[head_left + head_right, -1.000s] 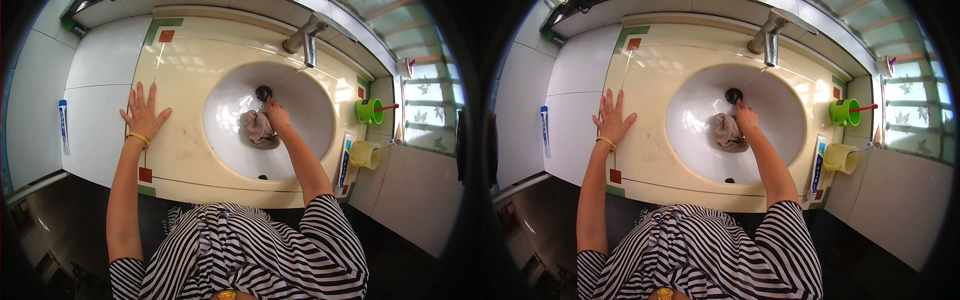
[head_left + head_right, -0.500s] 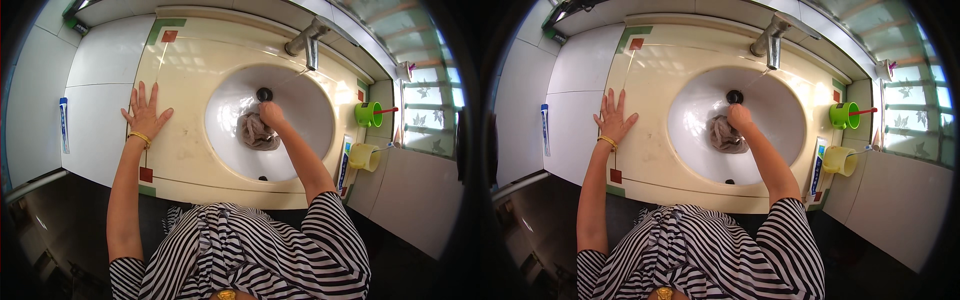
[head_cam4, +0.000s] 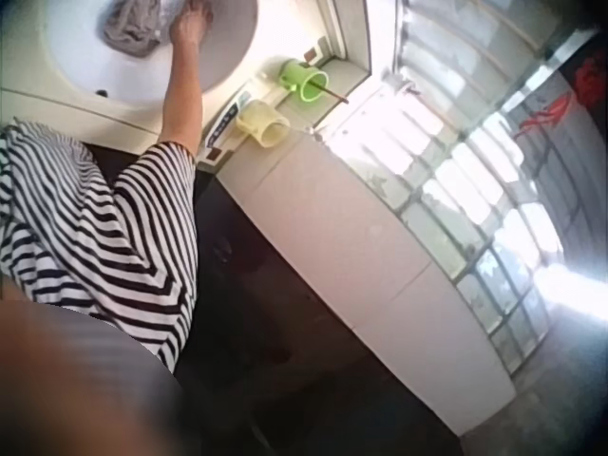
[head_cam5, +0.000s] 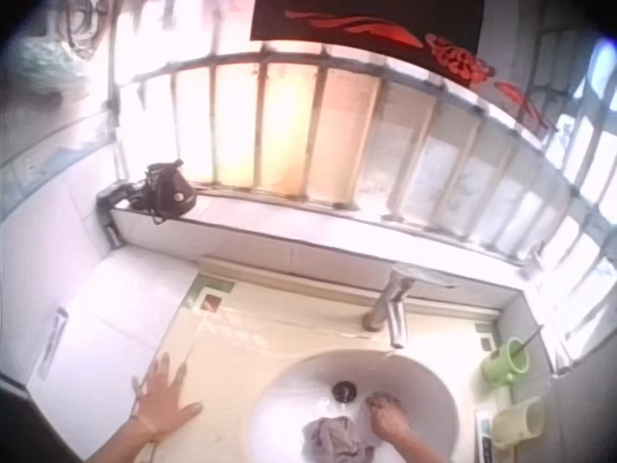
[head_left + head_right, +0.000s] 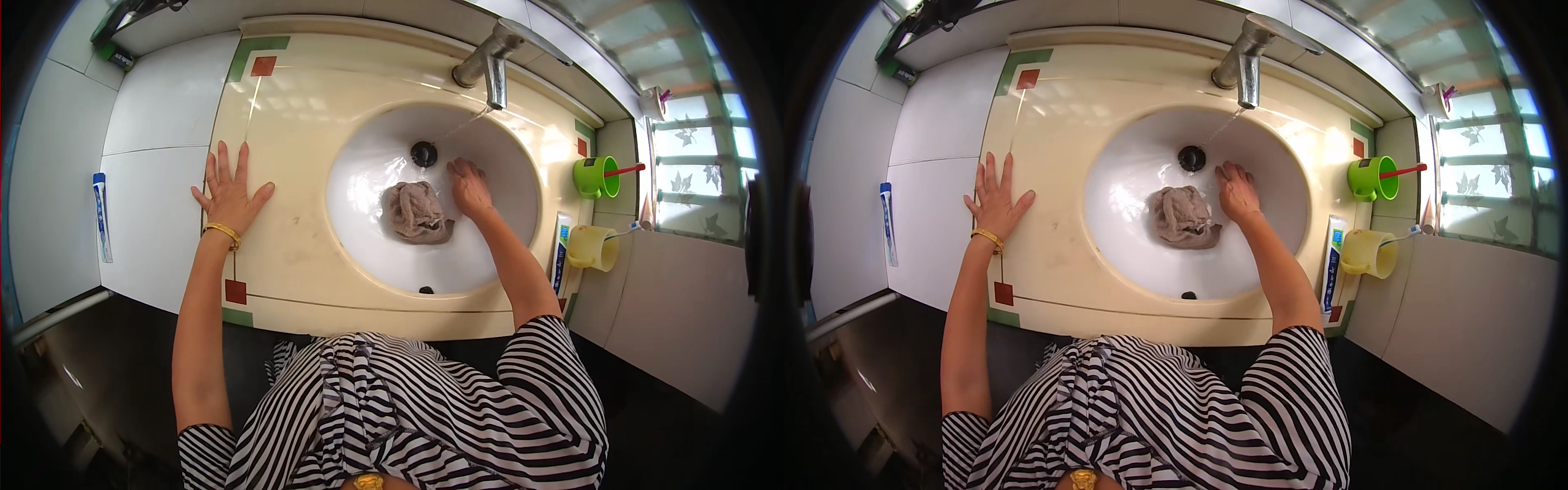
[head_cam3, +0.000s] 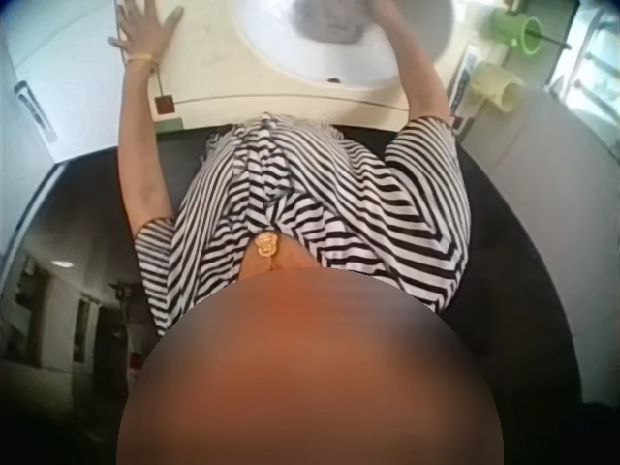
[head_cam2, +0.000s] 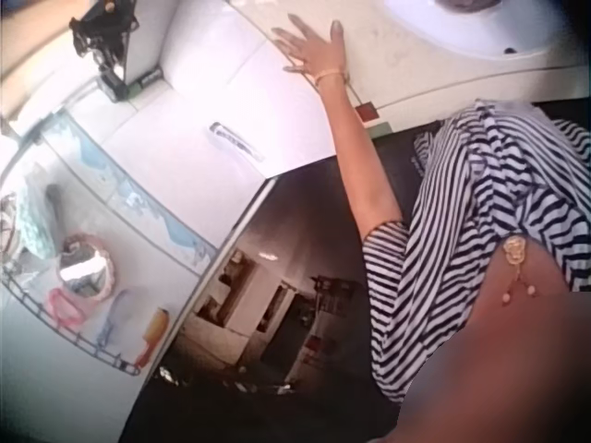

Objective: Cleaning a bathroom sink and its surrounding countertop with a cloth.

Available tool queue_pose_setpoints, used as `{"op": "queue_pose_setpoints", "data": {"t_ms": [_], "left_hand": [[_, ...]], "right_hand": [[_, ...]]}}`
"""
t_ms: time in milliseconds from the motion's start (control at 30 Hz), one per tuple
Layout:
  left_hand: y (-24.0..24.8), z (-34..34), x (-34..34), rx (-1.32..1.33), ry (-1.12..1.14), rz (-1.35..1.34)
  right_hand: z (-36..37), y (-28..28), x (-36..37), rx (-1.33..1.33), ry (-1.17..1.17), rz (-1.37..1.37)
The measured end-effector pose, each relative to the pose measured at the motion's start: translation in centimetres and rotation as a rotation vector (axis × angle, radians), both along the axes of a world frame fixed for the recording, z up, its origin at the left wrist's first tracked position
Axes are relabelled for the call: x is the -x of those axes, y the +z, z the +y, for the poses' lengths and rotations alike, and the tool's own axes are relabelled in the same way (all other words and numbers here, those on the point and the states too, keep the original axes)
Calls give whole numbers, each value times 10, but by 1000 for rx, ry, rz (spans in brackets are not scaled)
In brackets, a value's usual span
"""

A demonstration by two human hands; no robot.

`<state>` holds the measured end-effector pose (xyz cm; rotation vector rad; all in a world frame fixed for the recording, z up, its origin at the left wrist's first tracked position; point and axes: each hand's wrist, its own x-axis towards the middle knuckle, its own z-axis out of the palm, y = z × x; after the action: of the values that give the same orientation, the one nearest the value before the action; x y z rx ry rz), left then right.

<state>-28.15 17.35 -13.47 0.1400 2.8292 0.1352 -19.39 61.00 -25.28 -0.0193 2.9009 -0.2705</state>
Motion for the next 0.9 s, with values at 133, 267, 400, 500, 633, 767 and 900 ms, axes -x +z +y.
{"op": "queue_pose_setpoints", "data": {"t_ms": [133,267,400,500,633,767,900], "left_hand": [[-1,1,0,-14,-20,19],[-1,3,0,-20,-27,20],[0,4,0,-15,-32,25],[-1,0,-1,-20,-27,32],[-2,1,1,-19,-31,31],[-1,3,2,-18,-35,31],[-1,4,3,-12,-19,16]], "right_hand": [[-5,-11,-5,-178,-28,185],[-34,-35,-4,-163,-61,282],[-22,-29,18,348,-60,306],[-20,9,57,1275,-927,174],[-20,34,100,2189,-1059,308],[-42,36,136,2773,-1332,778],[-159,27,138,2808,-1173,91]]}}
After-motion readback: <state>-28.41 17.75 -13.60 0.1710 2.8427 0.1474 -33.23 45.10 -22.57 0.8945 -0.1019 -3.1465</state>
